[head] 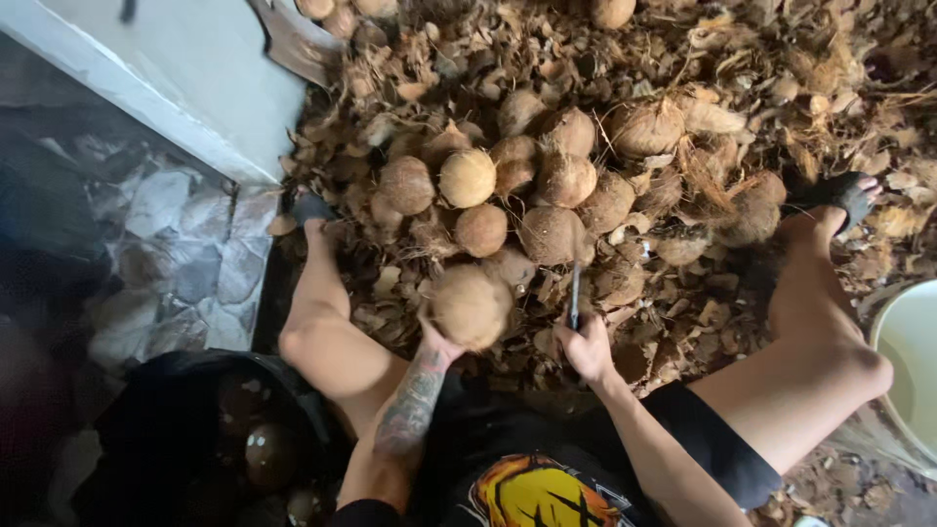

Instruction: The person sits on the floor surrounded by coconuts and uses a curved blade to peel the husks off them. They repeatedly strike the coconut to remove the fibrous outer layer and then place the peeled coconut into a black bucket.

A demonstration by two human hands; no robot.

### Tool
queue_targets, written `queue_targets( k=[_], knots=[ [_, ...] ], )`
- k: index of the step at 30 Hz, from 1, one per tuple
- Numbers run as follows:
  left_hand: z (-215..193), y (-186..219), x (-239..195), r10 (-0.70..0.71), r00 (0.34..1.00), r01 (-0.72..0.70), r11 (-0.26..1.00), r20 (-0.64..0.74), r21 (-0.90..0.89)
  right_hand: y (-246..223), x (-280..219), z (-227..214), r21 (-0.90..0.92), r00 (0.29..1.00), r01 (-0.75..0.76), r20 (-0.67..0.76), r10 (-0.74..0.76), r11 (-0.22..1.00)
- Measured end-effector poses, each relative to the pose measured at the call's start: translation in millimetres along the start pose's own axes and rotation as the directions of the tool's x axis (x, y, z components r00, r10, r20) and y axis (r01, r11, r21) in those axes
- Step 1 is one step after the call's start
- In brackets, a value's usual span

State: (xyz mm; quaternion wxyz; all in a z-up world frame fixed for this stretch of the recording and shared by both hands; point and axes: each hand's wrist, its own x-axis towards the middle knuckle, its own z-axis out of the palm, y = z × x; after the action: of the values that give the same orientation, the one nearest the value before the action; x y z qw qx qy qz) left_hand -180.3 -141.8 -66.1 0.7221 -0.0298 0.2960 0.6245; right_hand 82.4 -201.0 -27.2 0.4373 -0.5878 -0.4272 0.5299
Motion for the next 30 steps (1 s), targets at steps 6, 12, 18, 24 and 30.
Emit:
queue_targets(
  k=[6,12,18,24,30],
  knots=[
    [-14,-4,40,-0.024,0.994,0.037,0.992,0.109,-0.122,-18,-26,-11,-0.048,0.971,0.216,0.117,-0.209,0.975],
    [-15,-30,2,-0.039,0.994,0.021,0.986,-0.107,-0.163,-135,-68,-11,0.231,0.731,0.599,0.233,-0.641,0.767],
    [16,-29,-26,-0.206,0.95,0.186,0.977,-0.236,-0.103,-57,-58,4,-0.127,0.81,0.567,0.266,-0.523,0.814],
    [10,-23,-9,-0.184,0.949,0.188,0.982,-0.257,-0.009,-60,-45,2,-0.247,0.913,-0.126,0.35,0.21,0.961],
    [-4,-31,-19,-0.238,0.942,0.275,0.951,-0.236,0.141,-148,-63,-5,0.151,0.679,0.657,0.307,-0.667,0.739]
  ],
)
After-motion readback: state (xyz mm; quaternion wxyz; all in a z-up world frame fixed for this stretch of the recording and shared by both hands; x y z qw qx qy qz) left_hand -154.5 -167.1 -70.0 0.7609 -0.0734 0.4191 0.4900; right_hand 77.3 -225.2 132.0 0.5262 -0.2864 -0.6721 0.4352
